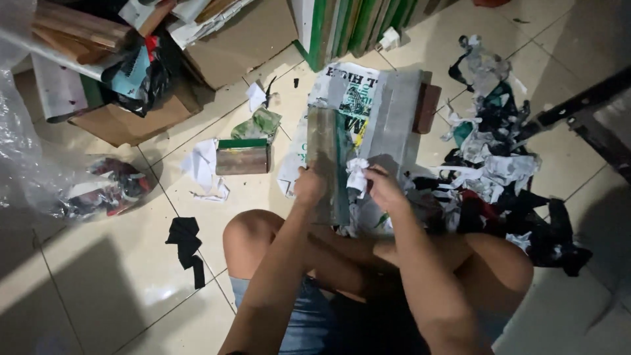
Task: Cleaning ink residue from a screen printing frame using fabric scraps
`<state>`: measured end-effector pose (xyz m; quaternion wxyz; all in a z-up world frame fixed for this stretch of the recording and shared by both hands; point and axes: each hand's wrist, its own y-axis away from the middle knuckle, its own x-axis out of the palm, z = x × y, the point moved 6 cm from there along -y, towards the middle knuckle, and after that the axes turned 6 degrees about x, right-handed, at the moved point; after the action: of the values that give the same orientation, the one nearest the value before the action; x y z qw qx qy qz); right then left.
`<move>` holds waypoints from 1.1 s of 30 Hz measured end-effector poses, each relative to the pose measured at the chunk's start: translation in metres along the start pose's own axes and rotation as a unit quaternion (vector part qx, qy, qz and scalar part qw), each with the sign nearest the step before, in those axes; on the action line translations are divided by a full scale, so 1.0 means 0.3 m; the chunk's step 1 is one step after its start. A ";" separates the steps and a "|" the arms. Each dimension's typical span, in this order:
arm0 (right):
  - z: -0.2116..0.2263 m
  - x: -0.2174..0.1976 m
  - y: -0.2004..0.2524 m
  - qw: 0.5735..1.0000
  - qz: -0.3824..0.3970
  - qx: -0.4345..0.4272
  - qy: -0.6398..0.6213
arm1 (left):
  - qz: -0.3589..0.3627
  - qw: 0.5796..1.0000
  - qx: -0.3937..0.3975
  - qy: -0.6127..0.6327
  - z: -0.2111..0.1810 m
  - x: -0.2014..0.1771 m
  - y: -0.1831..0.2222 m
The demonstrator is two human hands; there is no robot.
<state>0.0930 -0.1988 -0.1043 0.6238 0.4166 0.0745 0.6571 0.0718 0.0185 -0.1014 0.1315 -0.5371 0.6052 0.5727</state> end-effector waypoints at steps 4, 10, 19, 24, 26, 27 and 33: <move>0.023 -0.004 -0.085 0.999 0.006 0.000 -0.037 | -0.001 0.996 0.005 0.085 -0.130 -0.211 0.266; 0.007 0.070 -0.202 0.999 0.006 -0.024 -0.035 | -0.026 0.986 0.022 0.166 -0.081 -0.172 0.205; 0.045 0.181 -0.145 0.780 -0.108 -0.181 0.589 | -0.034 0.984 0.035 0.171 -0.039 -0.110 0.121; 0.029 0.145 -0.177 0.787 0.045 -0.066 0.612 | -0.020 0.991 0.046 0.126 -0.056 -0.119 0.133; 0.091 0.201 -0.118 0.734 0.060 -0.090 0.671 | -0.020 0.989 0.052 0.135 -0.041 -0.114 0.135; 0.126 0.245 -0.094 0.676 0.077 -0.116 0.724 | -0.024 0.988 0.057 0.143 -0.037 -0.124 0.128; 0.020 0.242 -0.171 0.640 0.103 -0.160 0.744 | -0.036 0.983 0.057 0.172 -0.039 -0.148 0.145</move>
<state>0.1448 -0.1264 -0.0992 0.3427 -0.3145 0.3643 0.8068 0.0597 0.0206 -0.0395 0.0759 -0.6408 0.6307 0.4311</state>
